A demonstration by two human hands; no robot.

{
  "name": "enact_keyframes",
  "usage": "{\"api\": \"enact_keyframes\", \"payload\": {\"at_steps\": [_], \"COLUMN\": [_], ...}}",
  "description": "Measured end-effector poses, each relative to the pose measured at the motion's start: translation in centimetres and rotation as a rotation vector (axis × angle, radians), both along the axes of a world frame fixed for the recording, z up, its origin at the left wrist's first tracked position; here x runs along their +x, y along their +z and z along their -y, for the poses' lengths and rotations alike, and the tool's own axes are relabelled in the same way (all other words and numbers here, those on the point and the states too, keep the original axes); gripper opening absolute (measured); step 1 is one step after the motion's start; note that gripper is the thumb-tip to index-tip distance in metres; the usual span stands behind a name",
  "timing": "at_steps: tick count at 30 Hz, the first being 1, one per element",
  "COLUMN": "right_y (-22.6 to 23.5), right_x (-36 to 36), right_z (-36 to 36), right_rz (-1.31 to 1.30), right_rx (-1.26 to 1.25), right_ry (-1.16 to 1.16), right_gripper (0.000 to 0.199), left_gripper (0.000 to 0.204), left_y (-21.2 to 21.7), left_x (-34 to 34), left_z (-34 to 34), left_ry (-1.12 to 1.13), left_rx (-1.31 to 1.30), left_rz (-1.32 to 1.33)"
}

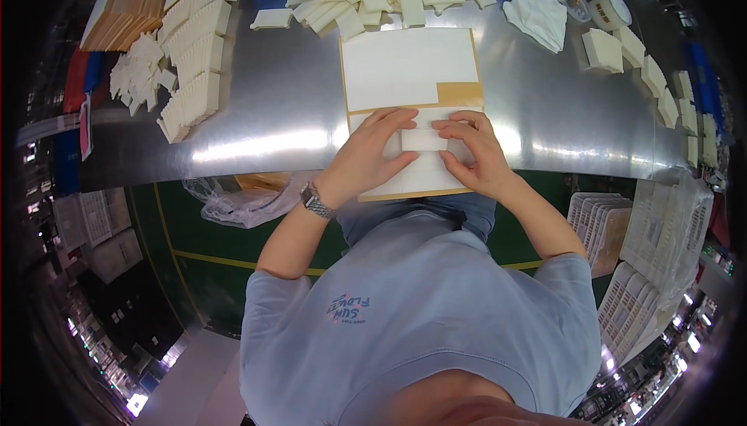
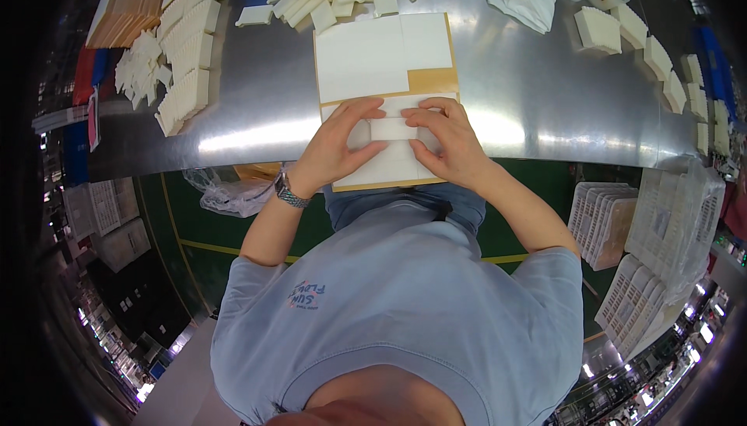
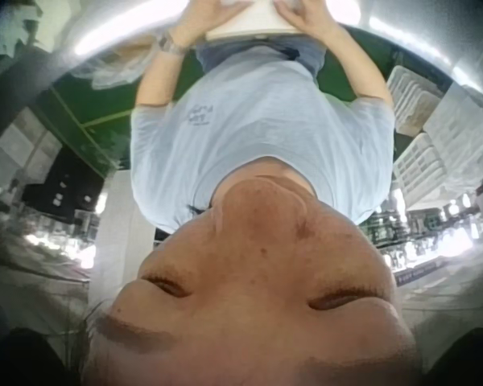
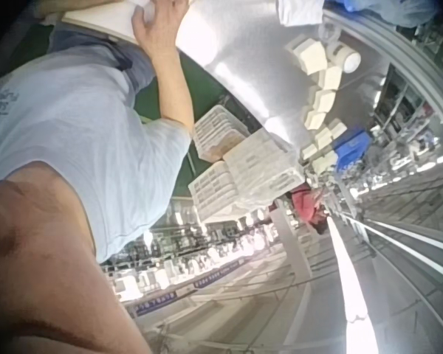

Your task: Manually placing white rectangular foam components into an alignment jig on a production workbench.

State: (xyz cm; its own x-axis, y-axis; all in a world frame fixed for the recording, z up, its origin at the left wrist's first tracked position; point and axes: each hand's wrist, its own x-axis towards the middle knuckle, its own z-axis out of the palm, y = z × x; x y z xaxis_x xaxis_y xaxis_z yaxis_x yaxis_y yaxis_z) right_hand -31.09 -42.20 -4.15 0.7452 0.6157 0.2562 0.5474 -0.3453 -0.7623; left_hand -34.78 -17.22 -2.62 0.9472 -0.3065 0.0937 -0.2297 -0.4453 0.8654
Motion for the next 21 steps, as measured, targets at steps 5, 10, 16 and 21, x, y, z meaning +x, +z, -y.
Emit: {"api": "enact_keyframes", "payload": {"at_steps": [5,10,16,21], "right_y": [-0.2,0.6,1.1,0.1], "right_x": [0.4,1.5,1.3,1.3], "right_z": [0.5,1.8,1.2,1.1], "right_rz": [0.004,-0.069,-0.055,0.066], "right_rx": [-0.020,-0.059,0.004,-0.064], "right_ry": [0.032,0.114,0.049,0.050], "right_gripper": [0.042,0.056,0.052,0.042], "left_gripper": [0.053,0.053,0.047,0.048], "left_y": [-0.4,-0.8,-0.8,-0.9], "left_x": [0.0,0.0,0.0,0.4], "left_z": [-0.3,-0.5,-0.3,-0.5], "left_ry": [-0.011,-0.036,-0.007,-0.068], "left_rx": [-0.014,0.034,0.002,0.096], "left_rz": [-0.009,0.059,0.039,0.148]}}
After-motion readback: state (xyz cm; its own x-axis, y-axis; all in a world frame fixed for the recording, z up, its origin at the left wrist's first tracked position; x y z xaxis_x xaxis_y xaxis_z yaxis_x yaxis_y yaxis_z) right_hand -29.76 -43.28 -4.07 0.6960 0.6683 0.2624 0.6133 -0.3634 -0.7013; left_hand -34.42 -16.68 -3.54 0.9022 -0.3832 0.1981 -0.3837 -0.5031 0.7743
